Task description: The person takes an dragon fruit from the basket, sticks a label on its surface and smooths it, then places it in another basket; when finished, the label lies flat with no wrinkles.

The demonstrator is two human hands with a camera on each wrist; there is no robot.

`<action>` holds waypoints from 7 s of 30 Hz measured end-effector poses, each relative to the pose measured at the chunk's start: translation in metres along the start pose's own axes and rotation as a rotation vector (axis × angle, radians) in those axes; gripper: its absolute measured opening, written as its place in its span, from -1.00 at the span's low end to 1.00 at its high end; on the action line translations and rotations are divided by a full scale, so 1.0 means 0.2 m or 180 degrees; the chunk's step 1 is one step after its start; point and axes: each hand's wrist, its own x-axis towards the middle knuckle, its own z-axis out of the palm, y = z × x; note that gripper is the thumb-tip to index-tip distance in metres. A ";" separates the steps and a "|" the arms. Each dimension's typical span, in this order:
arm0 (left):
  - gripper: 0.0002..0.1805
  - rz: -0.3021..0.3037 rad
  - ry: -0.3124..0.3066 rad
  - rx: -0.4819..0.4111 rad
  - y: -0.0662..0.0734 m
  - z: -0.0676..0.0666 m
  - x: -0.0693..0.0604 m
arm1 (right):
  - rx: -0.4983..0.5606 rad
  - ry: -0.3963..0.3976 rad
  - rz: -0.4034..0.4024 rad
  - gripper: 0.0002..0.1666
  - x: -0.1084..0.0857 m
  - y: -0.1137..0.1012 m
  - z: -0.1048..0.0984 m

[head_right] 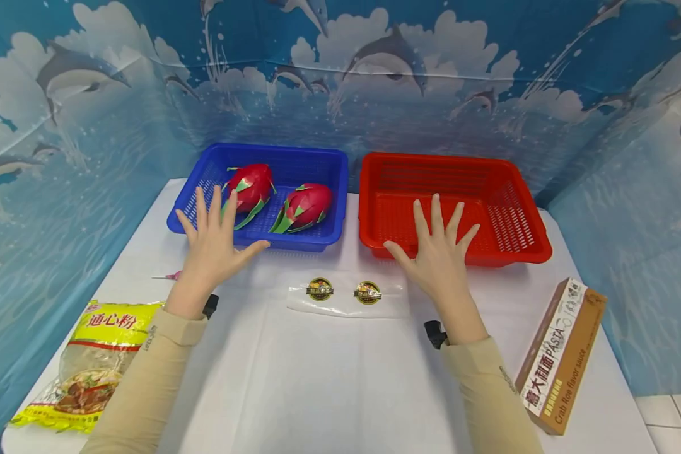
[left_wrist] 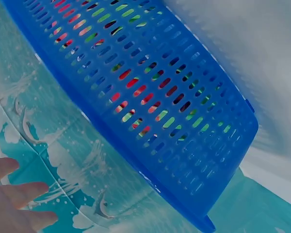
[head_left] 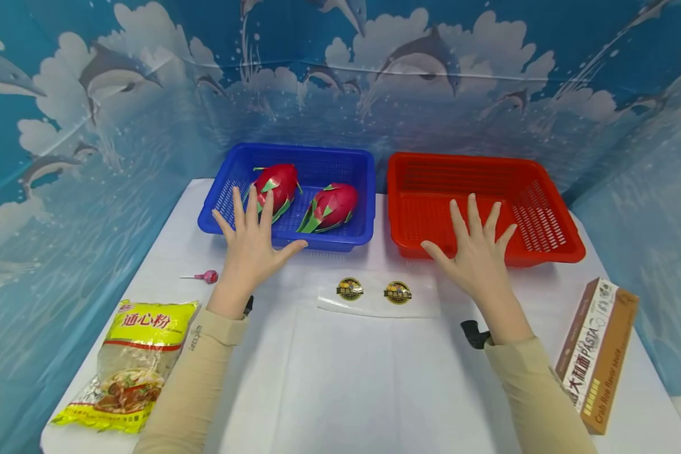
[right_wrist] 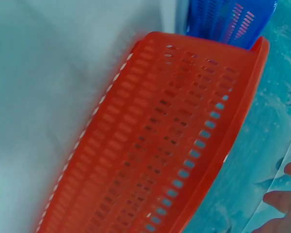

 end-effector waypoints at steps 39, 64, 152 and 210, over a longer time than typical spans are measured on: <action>-0.26 -0.2229 0.1275 -0.2776 -0.08 0.16 -0.08 | 0.0853 -0.0935 -0.0632 0.03 0.66 -0.63 0.30; -0.57 -0.2649 0.0863 -0.4508 -0.10 0.26 0.03 | 0.0258 -0.1380 -0.0583 0.32 0.82 -0.68 0.51; -0.77 -0.2627 0.0842 -0.4789 -0.10 0.27 0.01 | 0.0650 -0.0086 -0.0453 -0.04 -0.66 -0.50 0.32; -0.52 -0.1481 -0.1472 -0.2939 -0.04 0.33 -0.11 | 0.1923 -0.1214 -0.0237 -0.35 -0.34 -0.27 0.24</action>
